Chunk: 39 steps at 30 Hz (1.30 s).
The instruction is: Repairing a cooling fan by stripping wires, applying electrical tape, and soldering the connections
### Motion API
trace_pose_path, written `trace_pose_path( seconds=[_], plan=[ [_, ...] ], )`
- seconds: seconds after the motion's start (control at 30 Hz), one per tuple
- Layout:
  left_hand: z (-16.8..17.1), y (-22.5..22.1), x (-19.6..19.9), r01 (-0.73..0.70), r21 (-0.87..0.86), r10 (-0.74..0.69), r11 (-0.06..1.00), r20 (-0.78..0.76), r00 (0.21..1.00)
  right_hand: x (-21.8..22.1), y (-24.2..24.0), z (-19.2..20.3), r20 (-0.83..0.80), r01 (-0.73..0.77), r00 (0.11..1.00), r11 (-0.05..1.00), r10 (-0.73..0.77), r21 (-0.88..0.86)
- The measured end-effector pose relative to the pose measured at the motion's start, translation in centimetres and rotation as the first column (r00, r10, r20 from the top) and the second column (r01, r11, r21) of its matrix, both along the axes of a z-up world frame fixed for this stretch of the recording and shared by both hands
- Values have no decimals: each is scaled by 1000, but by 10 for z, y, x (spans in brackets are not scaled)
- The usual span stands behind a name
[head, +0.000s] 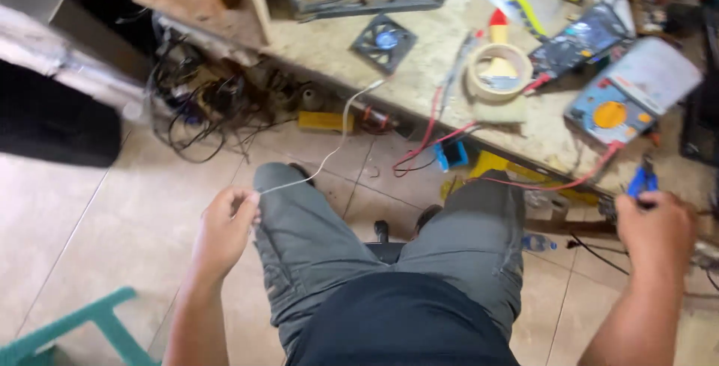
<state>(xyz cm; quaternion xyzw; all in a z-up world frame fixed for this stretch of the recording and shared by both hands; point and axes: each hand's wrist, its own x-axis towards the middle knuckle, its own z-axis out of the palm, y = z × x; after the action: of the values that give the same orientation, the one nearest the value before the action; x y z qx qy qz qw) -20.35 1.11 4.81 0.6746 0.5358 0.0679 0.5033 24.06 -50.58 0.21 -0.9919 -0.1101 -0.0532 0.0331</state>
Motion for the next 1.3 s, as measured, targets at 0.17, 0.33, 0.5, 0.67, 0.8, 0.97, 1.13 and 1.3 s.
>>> trace_pose_path(
  seconds=[0.17, 0.33, 0.5, 0.67, 0.8, 0.97, 1.13, 1.3],
  plan=[
    [1, 4, -12, -169, -240, 231, 956, 259, 938, 8, -29, -22, -188, 197, 969, 960, -160, 198],
    [21, 10, -24, -60, -499, 317, 865, 449, 835, -64, 23, 24, -403, 353, 672, 209, 622, 912],
    [29, 9, -32, 23, -398, 205, 917, 520, 829, -190, 171, 46, -264, 677, 18, 182, 964, 713],
    [8, -15, -27, -21, -222, 156, 975, 612, 775, -280, 280, 34, -368, 562, -180, 402, 912, 723],
    [15, -32, -21, -103, -190, 192, 976, 544, 817, -287, 321, 34, -486, 100, 30, 482, 873, 871],
    [26, -35, -17, -99, -50, 111, 994, 476, 872, -288, 338, 49, -445, -278, 92, 452, 891, 848],
    [21, -33, -17, -81, -13, 79, 997, 389, 918, -295, 341, 51, -468, -263, 167, 497, 868, 827],
    [22, -35, -16, -91, -10, 88, 996, 376, 922, -299, 336, 48, -484, -195, 214, 523, 848, 830]
  ],
)
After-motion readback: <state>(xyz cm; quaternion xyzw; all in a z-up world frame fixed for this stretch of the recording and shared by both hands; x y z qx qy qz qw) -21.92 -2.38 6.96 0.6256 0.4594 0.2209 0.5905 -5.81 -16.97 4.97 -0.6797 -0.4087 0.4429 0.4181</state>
